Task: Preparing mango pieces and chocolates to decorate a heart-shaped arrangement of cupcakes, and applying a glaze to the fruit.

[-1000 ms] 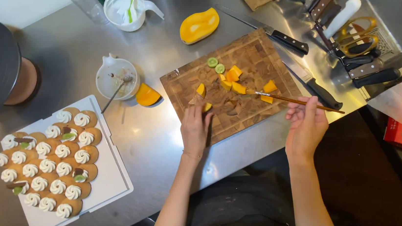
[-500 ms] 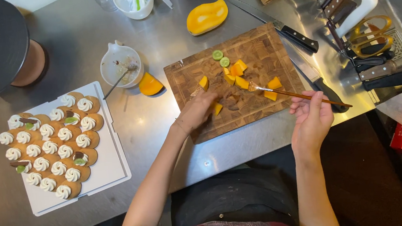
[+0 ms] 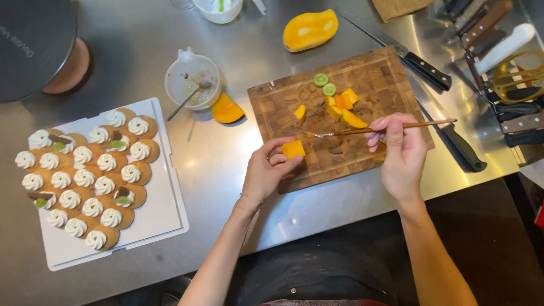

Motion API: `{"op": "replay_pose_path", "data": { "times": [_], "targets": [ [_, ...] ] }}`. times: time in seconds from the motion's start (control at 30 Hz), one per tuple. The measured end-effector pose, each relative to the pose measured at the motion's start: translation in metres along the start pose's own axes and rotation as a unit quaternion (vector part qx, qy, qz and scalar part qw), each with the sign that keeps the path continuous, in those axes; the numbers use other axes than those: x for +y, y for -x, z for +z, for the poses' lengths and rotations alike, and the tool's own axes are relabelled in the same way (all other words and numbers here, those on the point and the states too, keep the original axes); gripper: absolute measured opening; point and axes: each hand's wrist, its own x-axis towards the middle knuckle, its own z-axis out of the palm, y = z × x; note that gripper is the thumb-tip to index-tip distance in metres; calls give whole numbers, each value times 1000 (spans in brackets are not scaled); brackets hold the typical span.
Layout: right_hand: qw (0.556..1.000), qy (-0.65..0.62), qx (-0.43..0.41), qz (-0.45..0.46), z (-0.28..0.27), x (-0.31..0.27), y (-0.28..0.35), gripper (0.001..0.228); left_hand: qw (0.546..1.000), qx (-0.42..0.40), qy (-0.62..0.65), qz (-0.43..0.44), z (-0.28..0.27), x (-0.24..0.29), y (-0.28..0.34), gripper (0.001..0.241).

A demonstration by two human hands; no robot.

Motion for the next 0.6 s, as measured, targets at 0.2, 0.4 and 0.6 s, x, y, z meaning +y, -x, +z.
{"op": "replay_pose_path", "data": {
  "times": [0.2, 0.4, 0.6],
  "targets": [
    [985, 14, -170, -10, 89, -48, -18, 23, 996, 45, 64, 32, -65, 81, 57, 45],
    [968, 90, -208, -107, 159, -85, -7, 21, 983, 116, 124, 65, -135, 89, 100, 46],
    [983, -13, -163, -83, 216, -93, 17, 20, 983, 124, 110, 80, -191, 94, 127, 45]
  ]
}}
